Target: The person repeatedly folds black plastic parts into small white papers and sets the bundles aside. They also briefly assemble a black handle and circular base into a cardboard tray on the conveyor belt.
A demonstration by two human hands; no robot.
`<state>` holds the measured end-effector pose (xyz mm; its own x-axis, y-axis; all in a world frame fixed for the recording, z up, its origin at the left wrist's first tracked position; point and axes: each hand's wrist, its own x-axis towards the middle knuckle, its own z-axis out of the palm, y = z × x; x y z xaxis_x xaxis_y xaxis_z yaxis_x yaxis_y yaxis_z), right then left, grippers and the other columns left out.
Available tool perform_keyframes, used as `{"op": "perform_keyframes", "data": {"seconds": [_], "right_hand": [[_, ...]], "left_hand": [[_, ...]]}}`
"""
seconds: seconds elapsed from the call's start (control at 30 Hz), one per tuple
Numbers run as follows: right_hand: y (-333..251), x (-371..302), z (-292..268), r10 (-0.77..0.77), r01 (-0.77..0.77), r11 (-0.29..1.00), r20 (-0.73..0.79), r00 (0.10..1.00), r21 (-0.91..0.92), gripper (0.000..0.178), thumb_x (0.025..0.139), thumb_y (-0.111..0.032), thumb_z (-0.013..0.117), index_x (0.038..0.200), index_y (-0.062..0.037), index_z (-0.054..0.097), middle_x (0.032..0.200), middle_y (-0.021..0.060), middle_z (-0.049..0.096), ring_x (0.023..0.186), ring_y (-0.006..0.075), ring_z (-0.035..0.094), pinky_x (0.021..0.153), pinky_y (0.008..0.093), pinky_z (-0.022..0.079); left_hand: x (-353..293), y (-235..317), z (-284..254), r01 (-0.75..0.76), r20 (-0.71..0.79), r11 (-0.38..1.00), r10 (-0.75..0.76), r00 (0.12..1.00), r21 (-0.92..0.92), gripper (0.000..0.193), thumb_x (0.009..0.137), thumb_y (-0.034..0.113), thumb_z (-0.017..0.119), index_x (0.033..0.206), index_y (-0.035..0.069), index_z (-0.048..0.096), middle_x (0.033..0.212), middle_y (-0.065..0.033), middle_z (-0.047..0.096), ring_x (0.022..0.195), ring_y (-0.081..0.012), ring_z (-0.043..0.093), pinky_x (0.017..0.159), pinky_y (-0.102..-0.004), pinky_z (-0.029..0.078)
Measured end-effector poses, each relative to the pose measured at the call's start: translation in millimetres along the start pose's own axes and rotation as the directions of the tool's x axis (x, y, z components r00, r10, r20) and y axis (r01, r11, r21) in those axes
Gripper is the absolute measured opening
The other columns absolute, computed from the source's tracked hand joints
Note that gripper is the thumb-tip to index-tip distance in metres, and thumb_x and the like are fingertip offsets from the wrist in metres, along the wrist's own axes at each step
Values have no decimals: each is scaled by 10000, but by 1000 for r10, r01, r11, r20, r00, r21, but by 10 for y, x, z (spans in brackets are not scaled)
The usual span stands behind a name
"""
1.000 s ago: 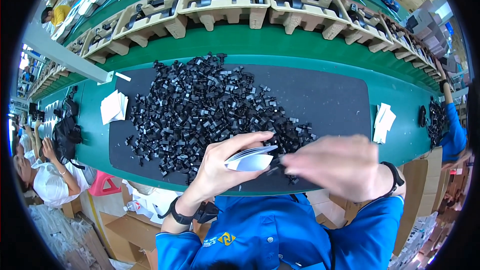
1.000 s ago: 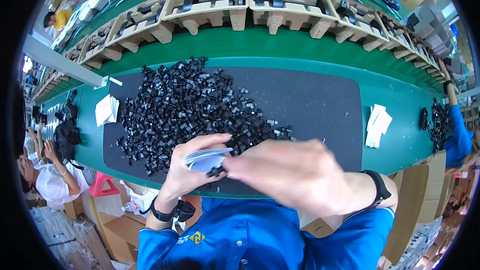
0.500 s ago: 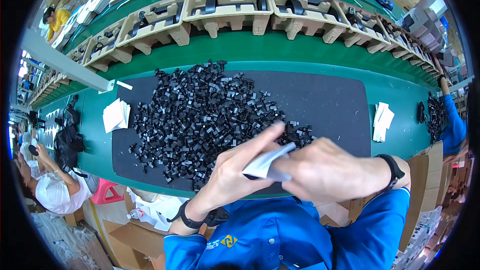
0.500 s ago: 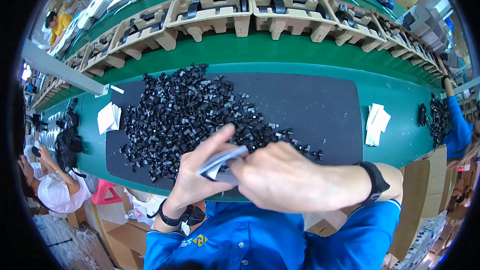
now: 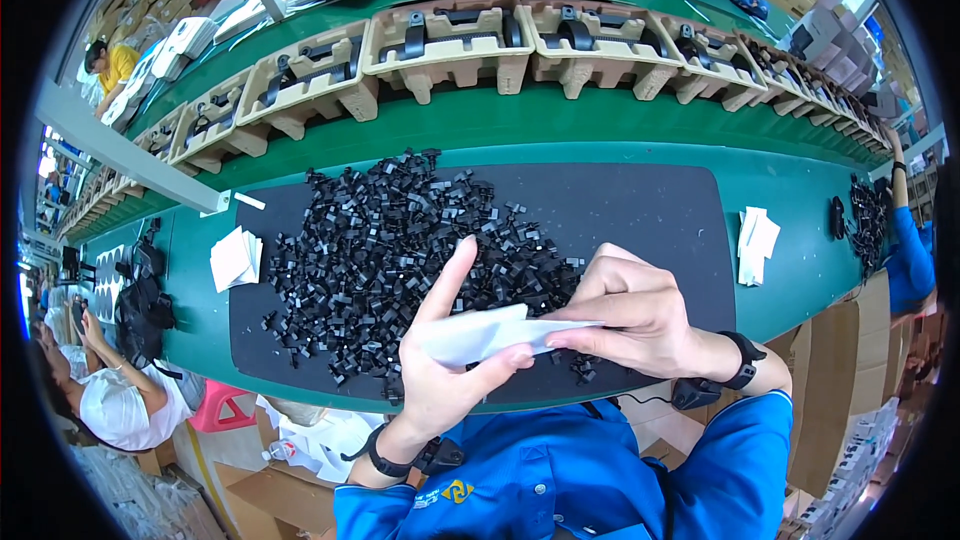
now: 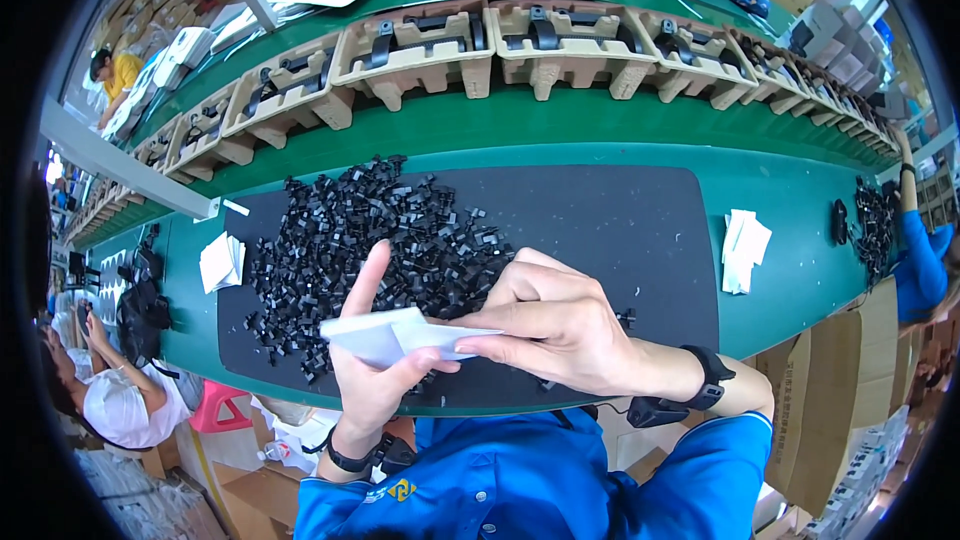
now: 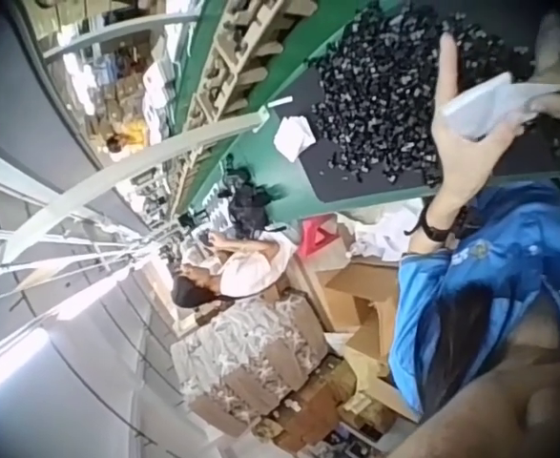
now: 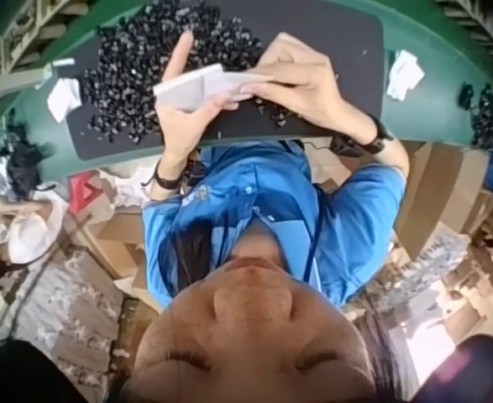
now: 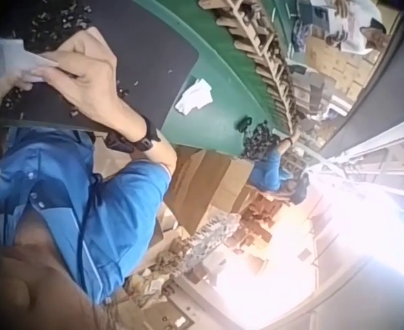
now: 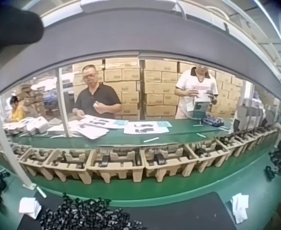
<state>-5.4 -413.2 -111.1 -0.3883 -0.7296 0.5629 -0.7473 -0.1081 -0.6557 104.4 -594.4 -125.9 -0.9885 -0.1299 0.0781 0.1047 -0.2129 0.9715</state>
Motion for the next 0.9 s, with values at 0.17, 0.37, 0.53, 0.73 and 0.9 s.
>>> {"op": "perform_keyframes", "data": {"seconds": [0.17, 0.37, 0.53, 0.73, 0.9], "right_hand": [[2, -106, -107, -180, 178, 936, 22, 983, -305, 300, 693, -117, 731, 991, -86, 721, 799, 13, 625, 651, 110, 500, 480, 222, 393], [-59, -90, -295, -410, 485, 552, 286, 866, -678, 368, 644, -137, 696, 1011, -119, 717, 908, 7, 626, 716, 115, 516, 503, 209, 436], [-266, -59, -421, -161, 329, 684, 305, 939, -651, 323, 697, -127, 698, 1018, -95, 709, 953, 24, 626, 717, 137, 536, 516, 214, 461], [-122, -16, -443, 397, -439, 892, 277, 875, 106, 183, 771, -128, 712, 931, -40, 696, 874, 51, 638, 708, 178, 557, 560, 252, 478], [82, -165, -358, 246, -251, 968, 202, 948, -4, 136, 756, -106, 732, 850, -24, 679, 787, 64, 621, 709, 203, 567, 573, 305, 471]], "left_hand": [[1, -115, 127, 68, -92, 970, -92, 992, -235, 669, 835, -6, 622, 1402, -52, 271, 1021, -189, 652, 902, -233, 659, 751, -319, 560], [106, -67, 172, 88, -32, 849, -122, 992, -520, 641, 830, 5, 632, 1379, -52, 307, 999, -214, 647, 901, -287, 665, 675, -341, 603], [183, 24, 169, 211, 53, 967, -205, 977, -142, 598, 831, -66, 611, 1371, -40, 355, 1084, -208, 628, 967, -236, 646, 736, -282, 568], [149, 11, 168, 213, 13, 974, -213, 977, -71, 679, 764, -63, 675, 1361, -49, 352, 950, -201, 658, 878, -251, 671, 662, -310, 594], [194, -26, 272, 44, 28, 995, -46, 999, 86, 660, 771, -40, 703, 1352, -43, 389, 949, -157, 683, 882, -194, 669, 753, -272, 547]]}}
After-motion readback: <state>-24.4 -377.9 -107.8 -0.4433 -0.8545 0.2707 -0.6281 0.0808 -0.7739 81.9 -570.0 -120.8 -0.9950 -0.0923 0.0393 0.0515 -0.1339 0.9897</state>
